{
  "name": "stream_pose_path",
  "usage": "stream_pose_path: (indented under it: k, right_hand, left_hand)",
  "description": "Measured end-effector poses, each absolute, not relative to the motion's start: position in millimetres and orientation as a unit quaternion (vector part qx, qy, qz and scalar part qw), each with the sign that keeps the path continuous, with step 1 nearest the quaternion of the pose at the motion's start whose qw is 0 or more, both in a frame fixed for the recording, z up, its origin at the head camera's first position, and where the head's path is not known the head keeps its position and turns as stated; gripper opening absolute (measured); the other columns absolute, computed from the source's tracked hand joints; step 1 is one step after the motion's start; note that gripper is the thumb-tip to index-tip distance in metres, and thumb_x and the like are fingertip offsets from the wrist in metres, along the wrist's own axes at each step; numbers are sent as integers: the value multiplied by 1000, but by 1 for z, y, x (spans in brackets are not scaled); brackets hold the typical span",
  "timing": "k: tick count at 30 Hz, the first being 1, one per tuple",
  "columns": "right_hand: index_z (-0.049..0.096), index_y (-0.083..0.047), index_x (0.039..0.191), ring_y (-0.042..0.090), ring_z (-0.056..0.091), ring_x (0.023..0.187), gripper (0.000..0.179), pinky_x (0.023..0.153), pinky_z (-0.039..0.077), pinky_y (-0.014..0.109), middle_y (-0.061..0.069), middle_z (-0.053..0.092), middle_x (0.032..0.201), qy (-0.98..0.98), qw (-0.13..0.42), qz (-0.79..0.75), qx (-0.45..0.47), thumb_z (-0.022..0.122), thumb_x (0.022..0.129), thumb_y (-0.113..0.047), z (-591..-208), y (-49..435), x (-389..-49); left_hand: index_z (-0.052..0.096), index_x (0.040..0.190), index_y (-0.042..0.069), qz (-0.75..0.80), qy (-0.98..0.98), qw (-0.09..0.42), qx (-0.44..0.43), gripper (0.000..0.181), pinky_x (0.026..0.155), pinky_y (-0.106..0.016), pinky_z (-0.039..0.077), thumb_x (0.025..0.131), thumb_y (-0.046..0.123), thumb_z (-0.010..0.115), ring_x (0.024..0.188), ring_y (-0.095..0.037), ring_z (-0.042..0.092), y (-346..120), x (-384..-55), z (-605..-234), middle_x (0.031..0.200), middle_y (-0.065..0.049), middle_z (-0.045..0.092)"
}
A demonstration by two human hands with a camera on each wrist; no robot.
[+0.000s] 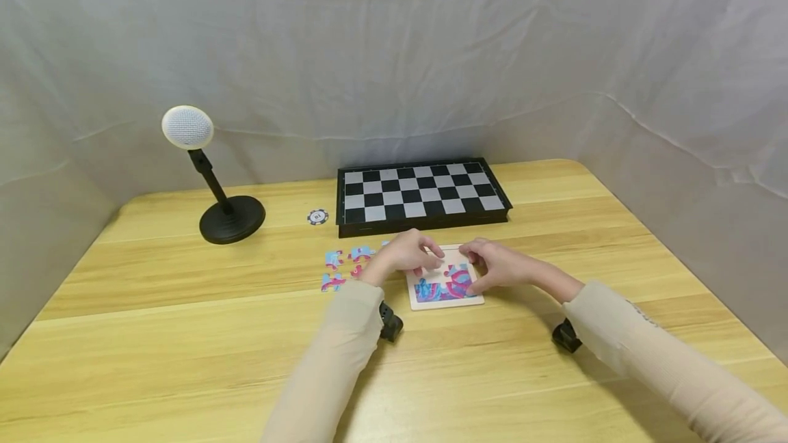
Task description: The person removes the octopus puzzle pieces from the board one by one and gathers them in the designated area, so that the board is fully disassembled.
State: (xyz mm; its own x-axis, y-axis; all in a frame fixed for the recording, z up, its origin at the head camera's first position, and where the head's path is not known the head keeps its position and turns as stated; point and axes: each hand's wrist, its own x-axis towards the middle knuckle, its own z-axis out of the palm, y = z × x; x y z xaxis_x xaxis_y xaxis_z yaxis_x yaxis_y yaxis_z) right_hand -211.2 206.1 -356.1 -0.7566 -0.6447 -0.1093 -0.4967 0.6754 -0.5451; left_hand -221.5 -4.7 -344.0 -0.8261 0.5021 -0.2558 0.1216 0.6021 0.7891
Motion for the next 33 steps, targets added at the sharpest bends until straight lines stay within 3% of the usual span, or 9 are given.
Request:
stream_pose_path:
  k: [10, 18, 33]
  right_hand:
    - [47, 11, 117, 20, 40, 78, 69, 65, 37, 28, 6, 46, 86, 904, 146, -238, -324, 77, 68, -28, -358, 207, -212]
    - [44, 14, 120, 20, 41, 81, 74, 68, 38, 29, 6, 47, 89, 906, 154, -229, -322, 77, 69, -28, -358, 208, -214]
    - [42, 17, 121, 20, 41, 82, 77, 70, 38, 30, 8, 48, 92, 906, 151, -225, -325, 76, 69, -28, -359, 209, -214]
  left_hand:
    - [66, 103, 6, 390, 869, 236, 190, 21, 46, -18, 36, 82, 12, 64, 46, -11, 44, 4, -222, -347, 95, -5, 59]
    - [67, 103, 5, 383, 871, 246, 184, 22, 44, -18, 34, 84, 15, 63, 46, -11, 43, 10, -223, -351, 74, -2, 62]
    - [69, 95, 4, 354, 882, 234, 203, 17, 46, -18, 34, 85, 14, 61, 43, -10, 41, 17, -220, -348, 56, -3, 52]
